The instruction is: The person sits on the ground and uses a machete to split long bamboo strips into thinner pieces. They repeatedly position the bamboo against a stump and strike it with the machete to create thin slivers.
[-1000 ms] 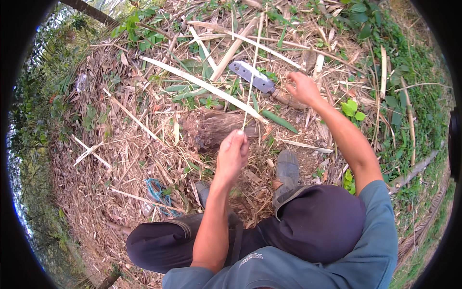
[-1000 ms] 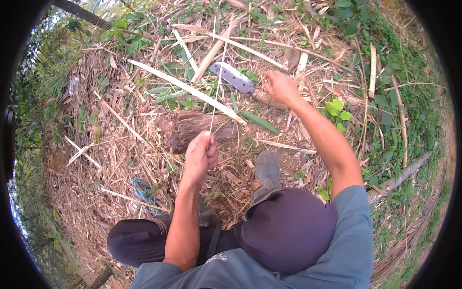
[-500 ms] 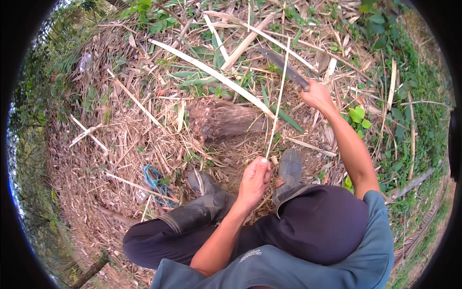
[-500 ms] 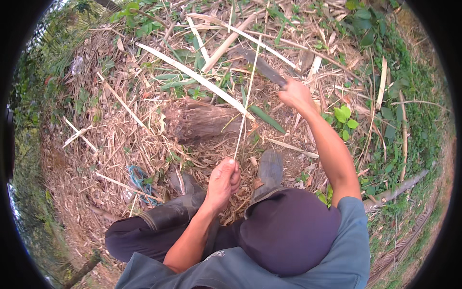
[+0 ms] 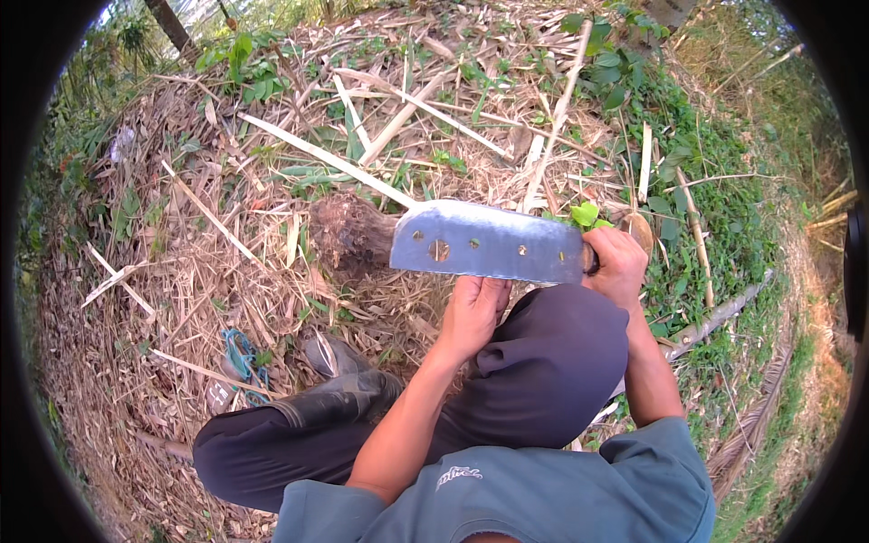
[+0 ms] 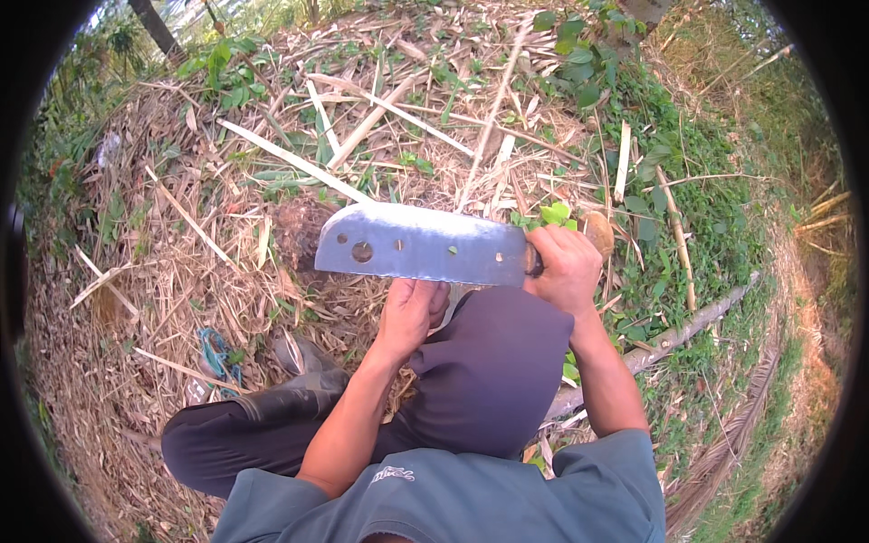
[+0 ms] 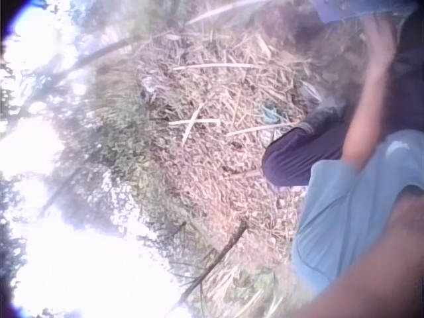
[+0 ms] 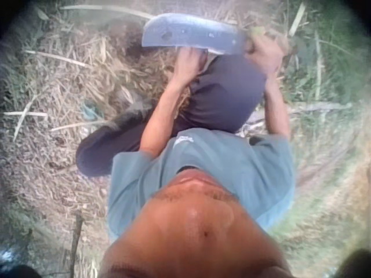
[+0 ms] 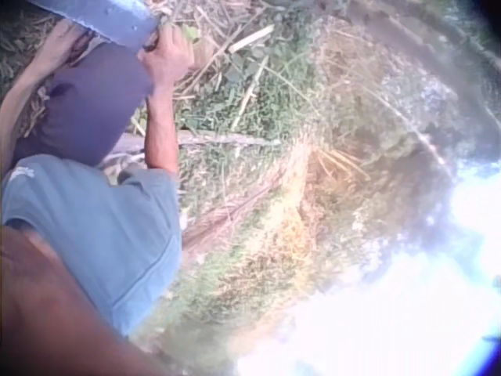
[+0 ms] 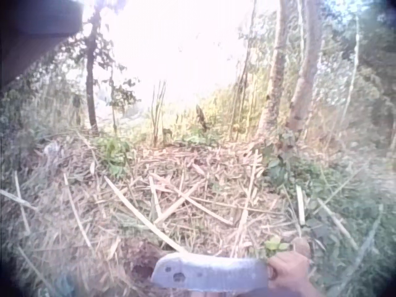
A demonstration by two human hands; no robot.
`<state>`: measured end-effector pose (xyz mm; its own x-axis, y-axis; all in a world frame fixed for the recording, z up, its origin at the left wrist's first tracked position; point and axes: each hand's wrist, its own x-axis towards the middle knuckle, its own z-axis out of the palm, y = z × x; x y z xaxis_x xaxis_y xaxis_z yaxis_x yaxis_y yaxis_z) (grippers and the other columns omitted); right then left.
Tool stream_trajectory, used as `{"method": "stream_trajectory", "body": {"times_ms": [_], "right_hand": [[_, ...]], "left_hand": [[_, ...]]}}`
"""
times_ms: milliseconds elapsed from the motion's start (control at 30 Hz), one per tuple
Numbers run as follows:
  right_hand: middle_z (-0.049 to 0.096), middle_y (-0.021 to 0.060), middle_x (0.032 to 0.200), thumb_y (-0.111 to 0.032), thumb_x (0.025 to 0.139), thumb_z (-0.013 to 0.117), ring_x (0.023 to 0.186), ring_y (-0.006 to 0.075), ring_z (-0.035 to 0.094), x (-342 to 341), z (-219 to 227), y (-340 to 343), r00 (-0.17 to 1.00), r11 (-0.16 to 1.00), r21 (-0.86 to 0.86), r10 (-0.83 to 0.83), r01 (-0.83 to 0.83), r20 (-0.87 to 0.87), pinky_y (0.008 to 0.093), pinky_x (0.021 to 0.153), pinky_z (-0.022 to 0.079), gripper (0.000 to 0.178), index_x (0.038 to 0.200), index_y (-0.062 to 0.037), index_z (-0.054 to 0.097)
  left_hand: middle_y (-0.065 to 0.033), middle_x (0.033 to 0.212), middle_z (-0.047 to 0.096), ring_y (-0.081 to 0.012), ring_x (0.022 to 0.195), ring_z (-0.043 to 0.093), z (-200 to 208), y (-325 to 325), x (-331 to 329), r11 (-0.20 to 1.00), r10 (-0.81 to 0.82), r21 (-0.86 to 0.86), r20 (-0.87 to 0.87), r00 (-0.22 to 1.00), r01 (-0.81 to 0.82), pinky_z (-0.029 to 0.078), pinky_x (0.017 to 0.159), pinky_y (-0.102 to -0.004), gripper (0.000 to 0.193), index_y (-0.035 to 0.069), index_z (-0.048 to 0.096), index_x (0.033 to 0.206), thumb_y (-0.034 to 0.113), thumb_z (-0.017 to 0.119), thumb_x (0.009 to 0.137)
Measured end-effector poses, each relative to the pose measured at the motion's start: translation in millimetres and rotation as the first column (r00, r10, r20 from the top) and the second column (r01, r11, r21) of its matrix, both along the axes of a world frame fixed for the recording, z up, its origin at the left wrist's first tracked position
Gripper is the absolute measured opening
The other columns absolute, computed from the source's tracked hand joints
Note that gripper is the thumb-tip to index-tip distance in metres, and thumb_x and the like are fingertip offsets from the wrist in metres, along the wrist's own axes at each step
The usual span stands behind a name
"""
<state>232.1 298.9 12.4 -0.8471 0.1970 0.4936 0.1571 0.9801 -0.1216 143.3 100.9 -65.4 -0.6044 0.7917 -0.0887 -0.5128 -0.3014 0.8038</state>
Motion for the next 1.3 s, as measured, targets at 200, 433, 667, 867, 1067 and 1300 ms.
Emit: {"method": "stream_trajectory", "body": {"times_ms": [200, 433, 667, 867, 1067, 1300], "right_hand": [[0.058, 0.0065, 0.071, -0.029, 0.060, 0.074, 0.069, 0.0278, 0.063, -19, 10, -13, 0.991, 0.988, 0.071, 0.135, -0.136, 0.022, 0.0385, 0.066, 0.048, 0.029, 0.080, -0.0103, 0.062], [0.056, 0.0045, 0.069, -0.024, 0.058, 0.072, 0.068, 0.0250, 0.063, -32, 18, -27, 0.980, 0.964, 0.177, 0.197, -0.197, 0.020, 0.0378, 0.066, 0.049, 0.025, 0.075, -0.0116, 0.058], [0.057, 0.0051, 0.069, -0.018, 0.057, 0.070, 0.069, 0.0255, 0.063, -33, 19, -29, 0.982, 0.956, 0.224, 0.187, -0.187, 0.021, 0.0383, 0.066, 0.050, 0.021, 0.073, -0.0115, 0.059], [0.059, 0.0066, 0.069, -0.020, 0.059, 0.072, 0.069, 0.0287, 0.064, -26, 13, -27, 0.994, 0.991, 0.090, 0.098, -0.102, 0.039, 0.0397, 0.063, 0.050, 0.021, 0.076, -0.0103, 0.063], [0.062, 0.0091, 0.071, -0.024, 0.064, 0.074, 0.068, 0.0309, 0.064, -17, 4, -22, 0.999, 0.999, -0.016, -0.033, 0.034, 0.025, 0.0407, 0.062, 0.049, 0.023, 0.078, -0.0080, 0.065], [0.061, 0.0103, 0.070, -0.027, 0.070, 0.075, 0.066, 0.0313, 0.063, -7, 7, -36, 0.967, 0.954, -0.160, -0.252, 0.254, 0.029, 0.0380, 0.061, 0.048, 0.025, 0.081, -0.0067, 0.066]], "left_hand": [[0.0012, 0.069, 0.044, -0.0104, 0.059, 0.040, -31, 12, -7, 0.965, 0.188, -0.071, -0.482, 0.856, -0.252, 0.030, 0.052, -0.0283, 0.024, 0.006, 0.055, 0.094, 0.025, 0.048, 0.106], [-0.0139, 0.091, 0.066, -0.0291, 0.083, 0.061, -19, 2, -8, 0.944, 0.165, -0.179, -0.472, 0.866, -0.277, 0.049, 0.075, -0.0420, 0.013, 0.000, 0.064, 0.103, 0.006, 0.056, 0.094], [0.0048, 0.065, 0.039, -0.0055, 0.053, 0.031, 5, -26, 2, 0.997, 0.074, 0.011, -0.002, 0.997, -0.074, 0.028, 0.048, -0.0260, 0.028, 0.008, 0.050, 0.084, 0.024, 0.047, 0.107], [0.0000, 0.064, 0.039, -0.0091, 0.055, 0.037, 3, -70, 41, 0.958, 0.158, -0.173, -0.355, 0.921, -0.231, 0.033, 0.050, -0.0299, 0.037, 0.004, 0.050, 0.085, 0.031, 0.046, 0.109], [-0.0196, 0.063, 0.057, -0.0408, 0.061, 0.062, 23, -147, 87, 0.750, -0.017, -0.545, -0.581, 0.814, -0.374, 0.046, 0.054, -0.0460, 0.020, 0.002, 0.057, 0.090, 0.018, 0.056, 0.102], [-0.0184, 0.065, 0.062, -0.0391, 0.060, 0.065, 30, -260, 161, 0.590, -0.117, -0.734, -0.488, 0.865, -0.335, 0.049, 0.055, -0.0418, 0.014, 0.004, 0.062, 0.096, 0.016, 0.058, 0.100]]}}
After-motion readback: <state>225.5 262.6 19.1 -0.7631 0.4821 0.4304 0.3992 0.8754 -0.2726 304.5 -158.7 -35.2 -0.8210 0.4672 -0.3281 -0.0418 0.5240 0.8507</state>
